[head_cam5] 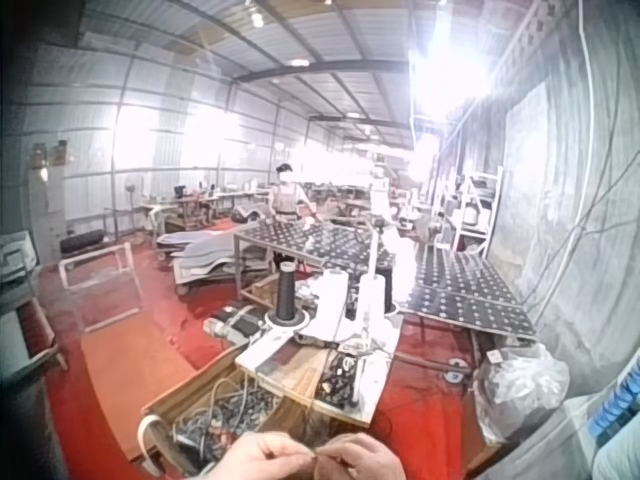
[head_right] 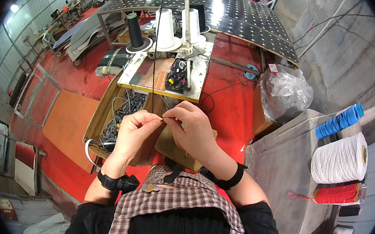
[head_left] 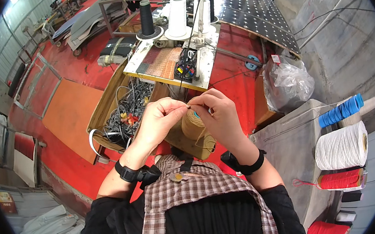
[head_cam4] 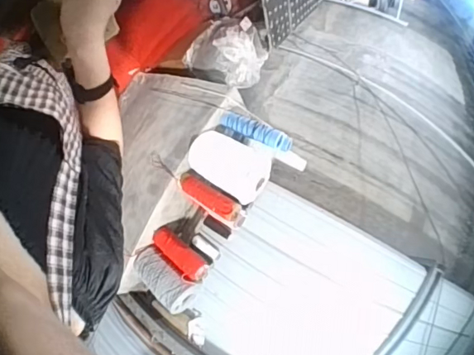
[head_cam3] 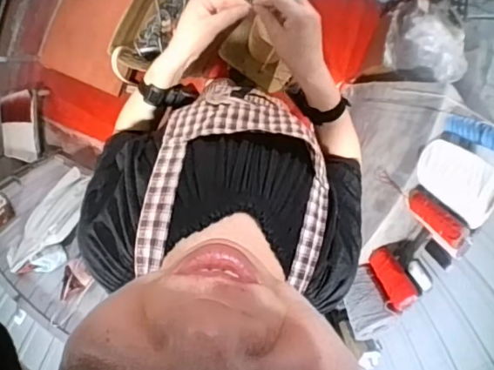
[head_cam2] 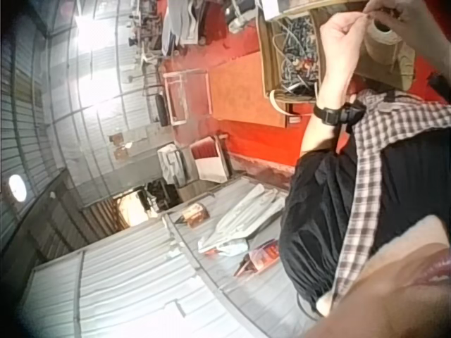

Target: The recorder gathers a roll of fabric, then prepares a spool of thread and a bobbin at a workstation.

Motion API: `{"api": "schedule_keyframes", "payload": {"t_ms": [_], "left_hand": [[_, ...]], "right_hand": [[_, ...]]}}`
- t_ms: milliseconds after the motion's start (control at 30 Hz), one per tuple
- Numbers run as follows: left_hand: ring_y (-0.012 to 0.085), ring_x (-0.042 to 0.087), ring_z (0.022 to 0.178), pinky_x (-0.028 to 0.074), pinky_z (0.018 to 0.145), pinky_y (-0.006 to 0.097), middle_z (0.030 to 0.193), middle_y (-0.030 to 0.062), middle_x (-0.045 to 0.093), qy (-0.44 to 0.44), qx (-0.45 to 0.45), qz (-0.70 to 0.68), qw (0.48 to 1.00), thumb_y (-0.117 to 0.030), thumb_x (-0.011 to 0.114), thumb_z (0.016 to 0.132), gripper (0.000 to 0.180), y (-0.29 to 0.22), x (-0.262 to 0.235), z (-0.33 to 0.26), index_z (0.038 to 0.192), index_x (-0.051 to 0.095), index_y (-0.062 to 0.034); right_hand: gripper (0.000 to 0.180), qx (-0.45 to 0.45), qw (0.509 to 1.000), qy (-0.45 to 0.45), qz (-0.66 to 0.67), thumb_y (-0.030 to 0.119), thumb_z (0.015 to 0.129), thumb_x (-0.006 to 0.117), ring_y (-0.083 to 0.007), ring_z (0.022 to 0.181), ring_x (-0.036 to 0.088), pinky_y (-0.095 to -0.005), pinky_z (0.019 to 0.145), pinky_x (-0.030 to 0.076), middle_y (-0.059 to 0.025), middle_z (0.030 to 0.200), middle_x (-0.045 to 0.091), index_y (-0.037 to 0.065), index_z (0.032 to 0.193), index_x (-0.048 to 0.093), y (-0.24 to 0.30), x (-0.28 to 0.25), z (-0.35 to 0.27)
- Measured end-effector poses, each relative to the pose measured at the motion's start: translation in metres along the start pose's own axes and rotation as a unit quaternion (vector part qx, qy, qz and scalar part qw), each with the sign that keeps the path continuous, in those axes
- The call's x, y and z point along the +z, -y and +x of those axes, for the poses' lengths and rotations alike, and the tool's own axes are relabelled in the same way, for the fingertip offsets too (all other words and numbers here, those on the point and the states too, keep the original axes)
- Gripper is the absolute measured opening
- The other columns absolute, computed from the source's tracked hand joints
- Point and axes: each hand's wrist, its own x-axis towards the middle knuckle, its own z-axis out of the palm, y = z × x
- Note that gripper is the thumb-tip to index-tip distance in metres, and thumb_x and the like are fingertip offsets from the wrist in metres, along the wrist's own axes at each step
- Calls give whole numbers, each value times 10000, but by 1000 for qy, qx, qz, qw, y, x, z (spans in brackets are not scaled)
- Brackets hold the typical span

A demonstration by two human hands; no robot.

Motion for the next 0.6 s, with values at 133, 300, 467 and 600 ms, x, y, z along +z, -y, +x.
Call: {"api": "schedule_keyframes", "payload": {"t_ms": [133,300,467,600], "left_hand": [[55,497,707,412,650,219,763,-18,541,8,94,214,972,-72,655,853,84,-5,-3,-1,897,676,-3],[62,475,699,401,649,221,751,-21,518,22,84,244,966,-74,650,851,81,-11,-2,-5,869,665,3],[53,476,694,396,643,219,781,-21,548,-19,104,186,977,-75,650,855,88,-1,-8,-3,893,678,-1],[36,467,676,383,617,209,765,-33,554,-36,117,174,977,-73,655,849,85,1,-7,-3,887,689,-5]], "right_hand": [[51,-52,995,27,-81,78,802,630,-288,740,606,-373,634,484,-100,798,604,38,833,631,1,-5,6],[56,-12,999,21,-30,90,813,618,-292,730,609,-375,628,479,-115,760,598,42,842,615,-1,0,7],[41,59,997,52,23,75,805,626,-290,689,602,-360,615,468,-116,724,596,38,819,616,-12,5,-8],[60,-38,999,34,11,68,782,650,-290,668,587,-355,604,463,-109,716,593,27,800,612,-17,3,-4]]}}
